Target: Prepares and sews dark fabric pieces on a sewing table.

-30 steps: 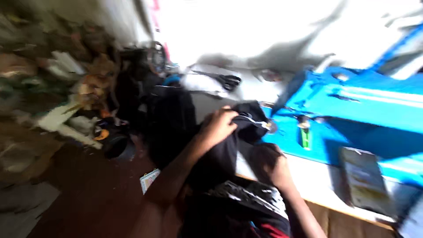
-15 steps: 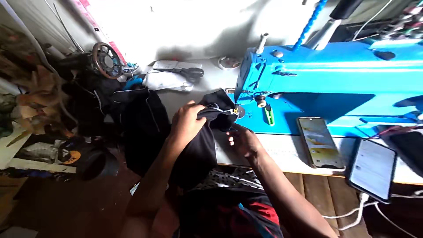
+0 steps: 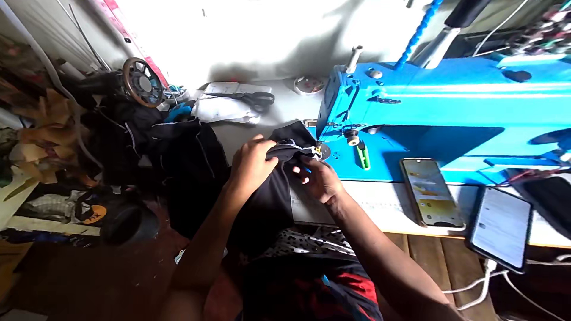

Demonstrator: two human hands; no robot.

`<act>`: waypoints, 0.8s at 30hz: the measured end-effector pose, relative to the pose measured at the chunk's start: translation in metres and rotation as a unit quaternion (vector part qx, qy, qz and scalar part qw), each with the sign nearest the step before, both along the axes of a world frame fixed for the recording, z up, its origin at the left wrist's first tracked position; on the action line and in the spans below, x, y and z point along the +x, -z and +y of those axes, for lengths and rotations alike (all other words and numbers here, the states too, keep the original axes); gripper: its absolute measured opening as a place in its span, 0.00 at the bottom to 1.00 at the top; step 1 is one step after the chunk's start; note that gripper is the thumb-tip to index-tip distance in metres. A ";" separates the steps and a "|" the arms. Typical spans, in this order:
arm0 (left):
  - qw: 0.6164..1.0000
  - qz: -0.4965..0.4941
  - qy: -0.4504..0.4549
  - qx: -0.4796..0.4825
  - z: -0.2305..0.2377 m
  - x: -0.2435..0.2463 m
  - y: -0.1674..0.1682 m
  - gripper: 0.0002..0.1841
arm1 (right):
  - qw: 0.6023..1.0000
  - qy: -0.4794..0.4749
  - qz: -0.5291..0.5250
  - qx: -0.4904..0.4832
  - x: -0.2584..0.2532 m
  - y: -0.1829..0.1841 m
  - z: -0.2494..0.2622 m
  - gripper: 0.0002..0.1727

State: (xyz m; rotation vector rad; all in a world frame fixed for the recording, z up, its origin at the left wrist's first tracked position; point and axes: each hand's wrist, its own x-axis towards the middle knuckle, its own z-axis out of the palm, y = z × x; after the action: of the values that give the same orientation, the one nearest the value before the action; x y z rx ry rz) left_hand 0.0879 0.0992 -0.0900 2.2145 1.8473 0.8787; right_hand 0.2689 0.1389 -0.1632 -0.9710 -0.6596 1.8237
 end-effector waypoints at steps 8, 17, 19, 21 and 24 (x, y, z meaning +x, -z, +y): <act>0.994 0.076 0.025 -0.069 -0.021 -0.009 0.021 0.12 | 0.991 -0.069 0.040 -0.110 -0.001 -0.009 -0.062 0.14; 0.993 0.087 0.038 -0.064 -0.040 -0.012 0.067 0.24 | 0.706 0.033 -0.583 0.400 0.063 0.030 -0.076 0.16; 0.995 0.091 0.038 -0.019 -0.034 -0.001 0.061 0.29 | 0.667 0.036 -0.612 0.424 0.069 0.034 -0.060 0.16; 0.994 0.079 0.072 -0.010 -0.023 0.013 0.057 0.27 | 0.654 0.026 -0.615 0.439 0.069 0.039 -0.046 0.16; 0.989 0.065 0.124 -0.051 -0.005 0.030 0.061 0.17 | 0.637 0.000 -0.619 0.459 0.060 0.045 -0.031 0.16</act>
State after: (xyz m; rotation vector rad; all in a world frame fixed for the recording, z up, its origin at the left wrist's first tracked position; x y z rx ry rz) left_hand 0.1181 0.0946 -0.1505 2.4190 1.5788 0.5949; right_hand 0.3292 0.1078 -0.2085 -1.3123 -2.1159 0.2770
